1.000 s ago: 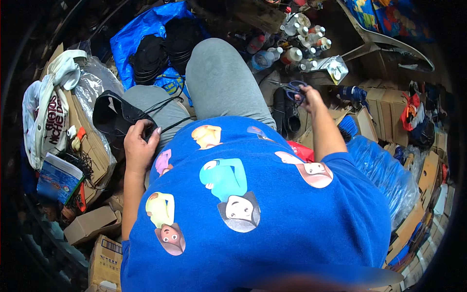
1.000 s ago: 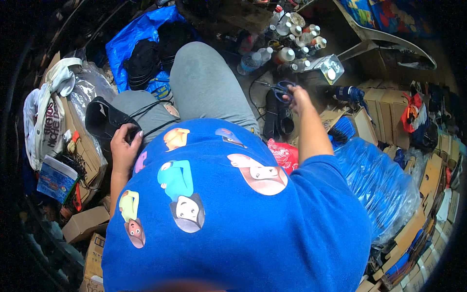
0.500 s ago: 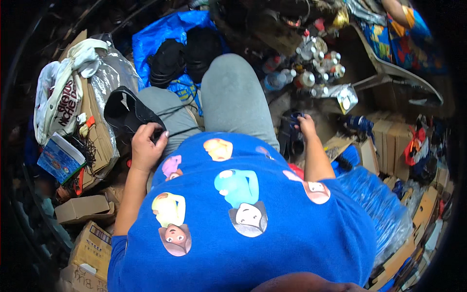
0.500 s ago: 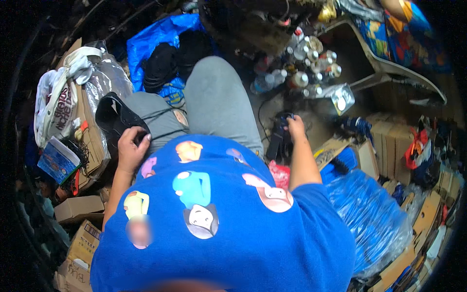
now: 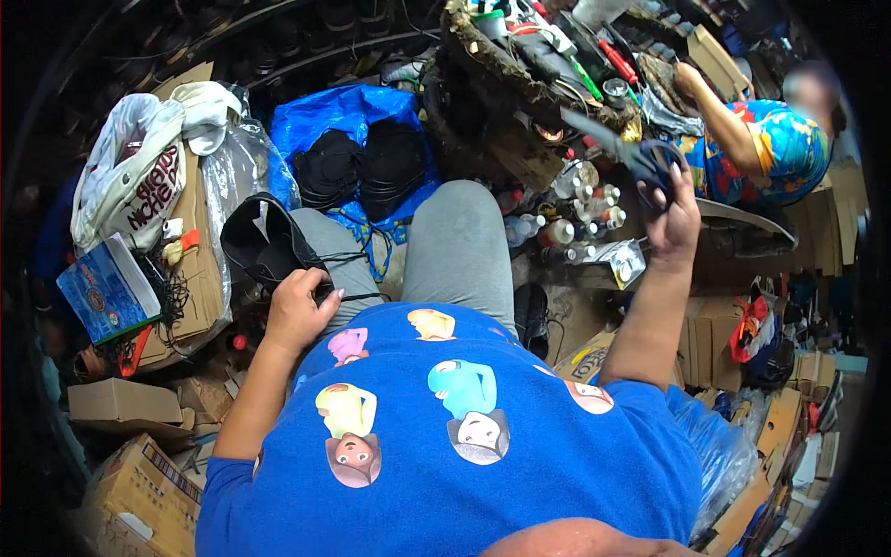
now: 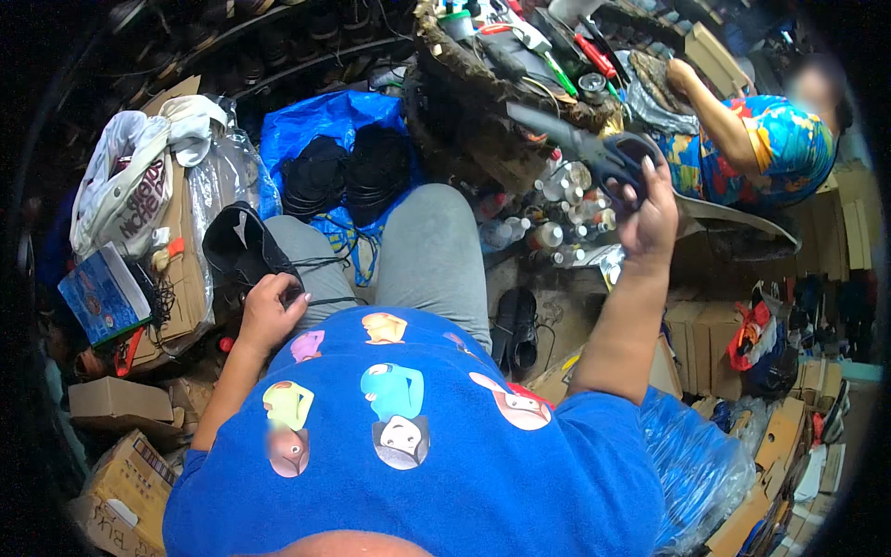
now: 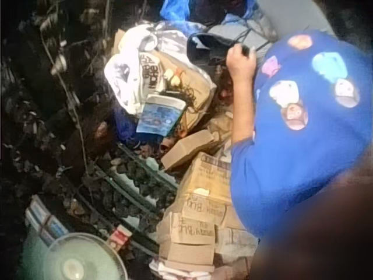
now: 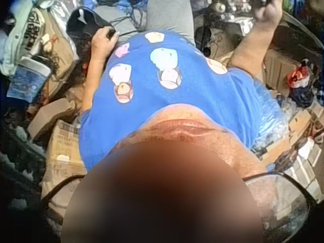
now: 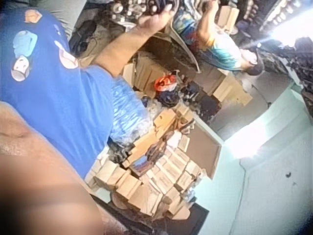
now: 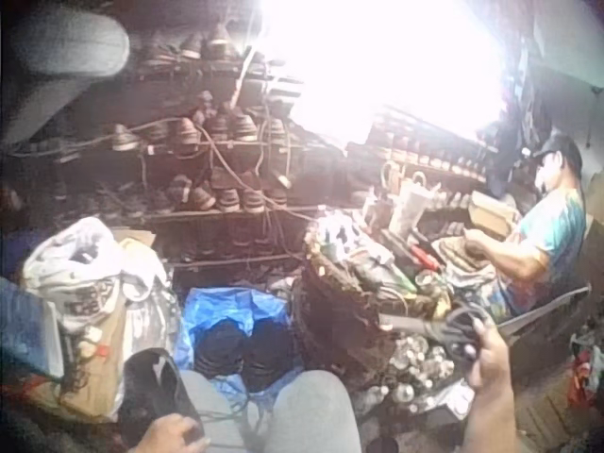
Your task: Assembling, inspecting, and trimming components of a black leather boot in a workshop.
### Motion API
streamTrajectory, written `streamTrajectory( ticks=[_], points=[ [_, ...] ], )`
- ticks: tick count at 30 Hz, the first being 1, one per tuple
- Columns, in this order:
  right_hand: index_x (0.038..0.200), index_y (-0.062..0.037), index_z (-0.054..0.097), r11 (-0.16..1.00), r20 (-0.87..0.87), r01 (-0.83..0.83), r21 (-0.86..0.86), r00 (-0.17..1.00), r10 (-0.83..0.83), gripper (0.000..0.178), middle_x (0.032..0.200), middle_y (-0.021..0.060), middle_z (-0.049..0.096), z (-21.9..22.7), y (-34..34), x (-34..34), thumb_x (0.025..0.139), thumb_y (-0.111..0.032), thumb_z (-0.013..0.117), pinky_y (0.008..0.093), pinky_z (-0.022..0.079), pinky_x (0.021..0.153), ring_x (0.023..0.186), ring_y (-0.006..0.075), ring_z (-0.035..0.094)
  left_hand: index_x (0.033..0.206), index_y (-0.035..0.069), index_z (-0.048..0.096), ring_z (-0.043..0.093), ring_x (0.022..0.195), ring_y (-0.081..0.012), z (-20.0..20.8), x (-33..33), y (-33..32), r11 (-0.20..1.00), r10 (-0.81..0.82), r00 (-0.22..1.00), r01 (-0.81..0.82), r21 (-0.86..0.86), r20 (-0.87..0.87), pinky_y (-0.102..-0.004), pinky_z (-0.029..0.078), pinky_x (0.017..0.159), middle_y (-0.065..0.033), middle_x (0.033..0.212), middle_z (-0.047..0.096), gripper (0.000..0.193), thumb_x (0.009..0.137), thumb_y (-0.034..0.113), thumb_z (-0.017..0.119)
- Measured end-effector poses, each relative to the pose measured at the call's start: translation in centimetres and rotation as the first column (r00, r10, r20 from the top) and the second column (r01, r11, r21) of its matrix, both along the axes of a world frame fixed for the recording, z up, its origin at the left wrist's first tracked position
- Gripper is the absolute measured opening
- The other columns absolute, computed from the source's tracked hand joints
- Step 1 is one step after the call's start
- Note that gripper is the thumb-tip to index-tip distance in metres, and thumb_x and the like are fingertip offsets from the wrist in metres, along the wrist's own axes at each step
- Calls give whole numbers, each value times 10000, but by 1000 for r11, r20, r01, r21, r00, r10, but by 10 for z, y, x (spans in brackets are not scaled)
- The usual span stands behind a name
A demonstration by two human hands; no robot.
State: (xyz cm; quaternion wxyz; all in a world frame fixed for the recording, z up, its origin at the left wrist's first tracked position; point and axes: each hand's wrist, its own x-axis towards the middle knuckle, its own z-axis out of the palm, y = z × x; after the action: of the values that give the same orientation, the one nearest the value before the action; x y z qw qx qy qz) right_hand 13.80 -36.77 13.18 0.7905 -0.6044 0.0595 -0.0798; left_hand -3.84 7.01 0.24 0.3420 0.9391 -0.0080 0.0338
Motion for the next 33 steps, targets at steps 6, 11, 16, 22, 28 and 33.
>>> streamTrajectory(
  ticks=[6, 11, 16, 22, 28, 33],
  points=[
    [1177, -79, 409, 973, 137, -98, 209, 988, 70, 314, 1040, 100, 550, -20, 82, 53, 876, -15, 470, 333, 534, 699, 909, 205, 579, 797, 35, 590, 555, 657, -292, -5, -8, 2, 1000, -1, 998, 2, -4, 61, -365, 442, 587, -125, 705, 540, 228, 681, 193, 706],
    [1202, -62, 294, 937, 17, -234, 261, 971, 238, 369, 1118, 186, 475, -61, 155, 52, 870, 24, 431, 405, 556, 703, 861, 286, 595, 793, 26, 585, 564, 700, -319, -7, -11, 7, 1000, 21, 996, -20, -15, 82, -375, 448, 619, -141, 734, 559, 227, 685, 188, 701],
    [1124, -87, 403, 882, -543, -62, 467, 767, 341, 222, 976, 138, 574, -168, 199, 69, 904, -119, 391, 397, 472, 627, 762, 269, 634, 793, 33, 588, 570, 712, -317, -7, -11, 12, 1000, 15, 997, -14, -11, 69, -376, 451, 626, -140, 737, 565, 229, 681, 194, 705],
    [921, -113, 532, 912, -776, -26, 409, 516, 363, 91, 891, 95, 605, -220, 231, 82, 882, -180, 484, 349, 416, 616, 743, 216, 572, 800, 34, 593, 571, 713, -318, -13, -16, 17, 1000, 7, 986, -7, 0, 164, -388, 462, 641, -134, 734, 568, 260, 675, 232, 706],
    [1036, -63, 563, 502, -323, -485, 716, 407, 854, 194, 995, 101, 622, -137, 281, 50, 860, -139, 532, 329, 477, 702, 835, 212, 589, 785, 48, 585, 578, 725, -314, -20, -18, 15, 1000, 30, 986, -28, -14, 165, -402, 465, 658, -123, 731, 564, 288, 687, 295, 696],
    [1297, -48, 384, 284, -122, -812, 510, 258, 958, 455, 1124, 113, 570, -82, 363, 19, 859, -89, 503, 338, 472, 805, 967, 200, 582, 818, 55, 610, 584, 757, -318, -21, -16, 15, 1000, 29, 995, -29, 4, 91, -406, 468, 695, -131, 764, 574, 303, 684, 318, 682]
  ],
)
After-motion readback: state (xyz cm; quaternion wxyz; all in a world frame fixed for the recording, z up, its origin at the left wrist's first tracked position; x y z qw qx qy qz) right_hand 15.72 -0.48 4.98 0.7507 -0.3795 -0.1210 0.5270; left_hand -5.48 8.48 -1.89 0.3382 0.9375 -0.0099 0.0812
